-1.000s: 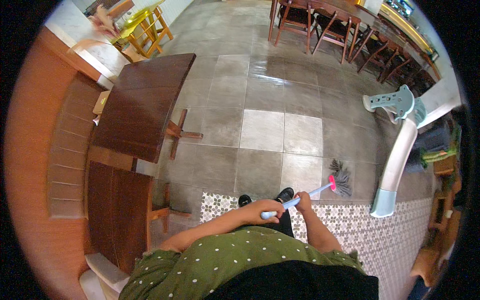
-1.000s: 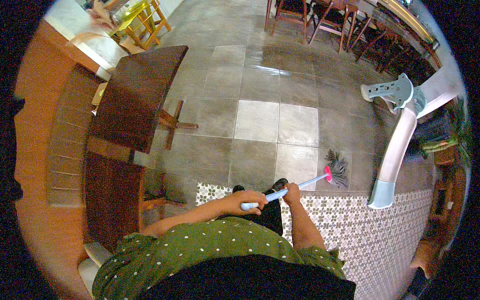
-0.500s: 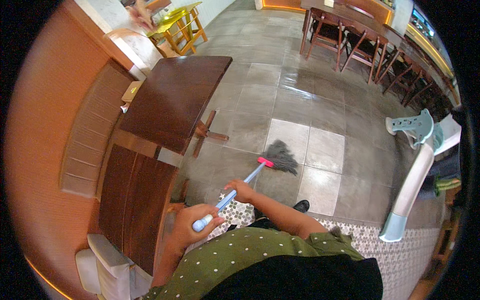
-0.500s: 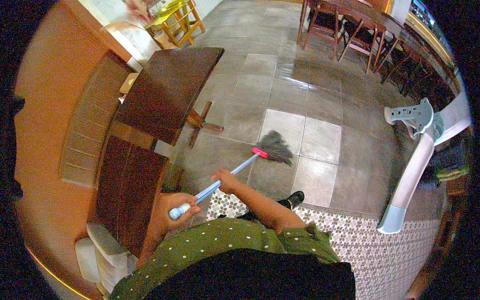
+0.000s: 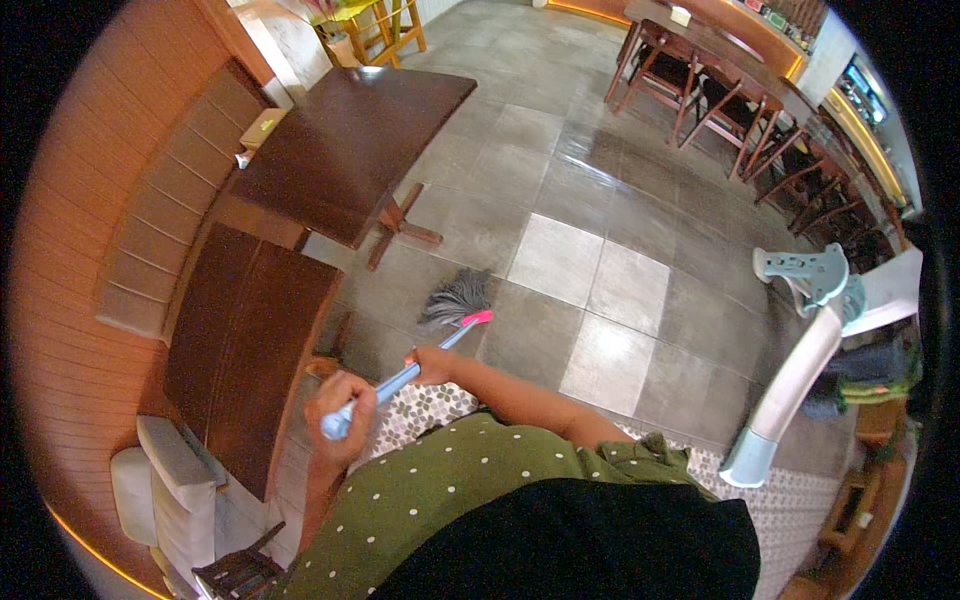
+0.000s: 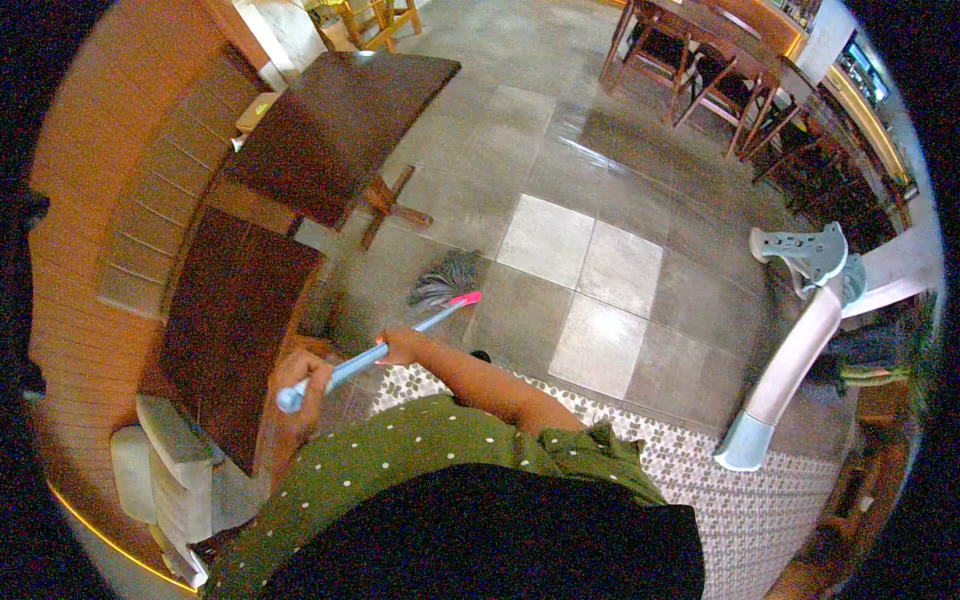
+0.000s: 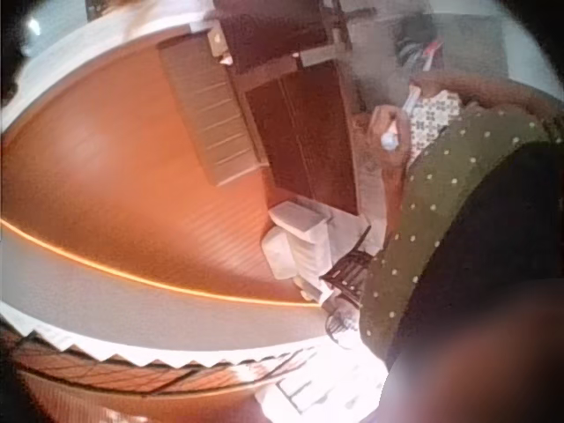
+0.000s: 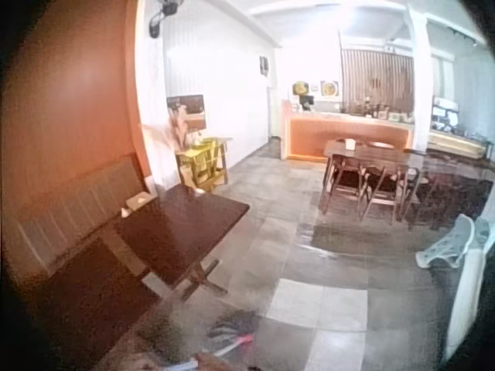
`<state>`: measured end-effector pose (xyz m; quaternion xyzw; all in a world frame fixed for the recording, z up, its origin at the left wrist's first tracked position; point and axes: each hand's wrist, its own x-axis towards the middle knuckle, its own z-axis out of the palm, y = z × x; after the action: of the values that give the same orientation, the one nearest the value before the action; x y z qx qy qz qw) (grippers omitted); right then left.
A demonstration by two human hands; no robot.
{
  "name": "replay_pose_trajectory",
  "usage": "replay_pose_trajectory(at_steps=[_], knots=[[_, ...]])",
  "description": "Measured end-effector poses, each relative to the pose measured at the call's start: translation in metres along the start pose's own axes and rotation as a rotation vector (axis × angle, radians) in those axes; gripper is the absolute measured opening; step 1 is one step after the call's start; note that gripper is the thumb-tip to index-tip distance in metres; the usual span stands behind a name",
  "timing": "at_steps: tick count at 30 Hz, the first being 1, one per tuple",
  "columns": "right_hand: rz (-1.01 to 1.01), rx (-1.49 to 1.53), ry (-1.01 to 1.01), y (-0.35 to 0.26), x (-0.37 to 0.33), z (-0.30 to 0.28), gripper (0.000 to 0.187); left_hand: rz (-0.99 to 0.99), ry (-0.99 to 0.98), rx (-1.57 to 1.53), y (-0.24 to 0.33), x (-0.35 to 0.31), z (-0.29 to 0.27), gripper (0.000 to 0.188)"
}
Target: The person mops the tiled floor with a mop, moving from a tiled entryway into a larger room with furniture. They clean around chairs, a sofa, and a table, then continue toward a staircase area.
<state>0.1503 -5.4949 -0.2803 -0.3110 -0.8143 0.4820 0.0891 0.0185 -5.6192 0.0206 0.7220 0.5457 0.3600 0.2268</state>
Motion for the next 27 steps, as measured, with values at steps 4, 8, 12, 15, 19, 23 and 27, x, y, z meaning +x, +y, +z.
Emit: replay_pose_trajectory(at_steps=[4, 8, 12, 15, 19, 23, 27], knots=[[0.162, -0.041, -0.011, -0.006, -0.074, 0.0, 0.038, -0.08, -0.097, -0.172, 0.01, -0.012, 0.013, 0.024], [0.333, -0.045, 0.187, 0.003, -0.193, 0.019, 0.033, -0.068, -0.406, -0.41, 0.025, -0.026, 0.06, 0.019], [0.497, 0.015, 0.532, 0.03, -0.337, 0.062, 0.024, 0.155, -0.701, -0.542, 0.048, -0.06, 0.149, 0.014], [0.815, 0.01, 0.668, 0.064, -0.419, 0.096, 0.017, 0.276, -0.802, -0.583, 0.067, -0.094, 0.222, 0.015], [0.891, -0.096, 0.668, 0.112, -0.517, 0.127, 0.034, 0.318, -0.848, -0.722, 0.081, -0.144, 0.297, 0.018], [1.011, -0.076, 0.611, 0.135, -0.566, 0.16, 0.051, 0.181, -1.14, -0.627, 0.08, -0.179, 0.324, 0.025], [1.049, -0.131, 0.649, 0.132, -0.551, 0.174, 0.044, 0.234, -1.138, -0.687, 0.069, -0.183, 0.31, 0.029]])
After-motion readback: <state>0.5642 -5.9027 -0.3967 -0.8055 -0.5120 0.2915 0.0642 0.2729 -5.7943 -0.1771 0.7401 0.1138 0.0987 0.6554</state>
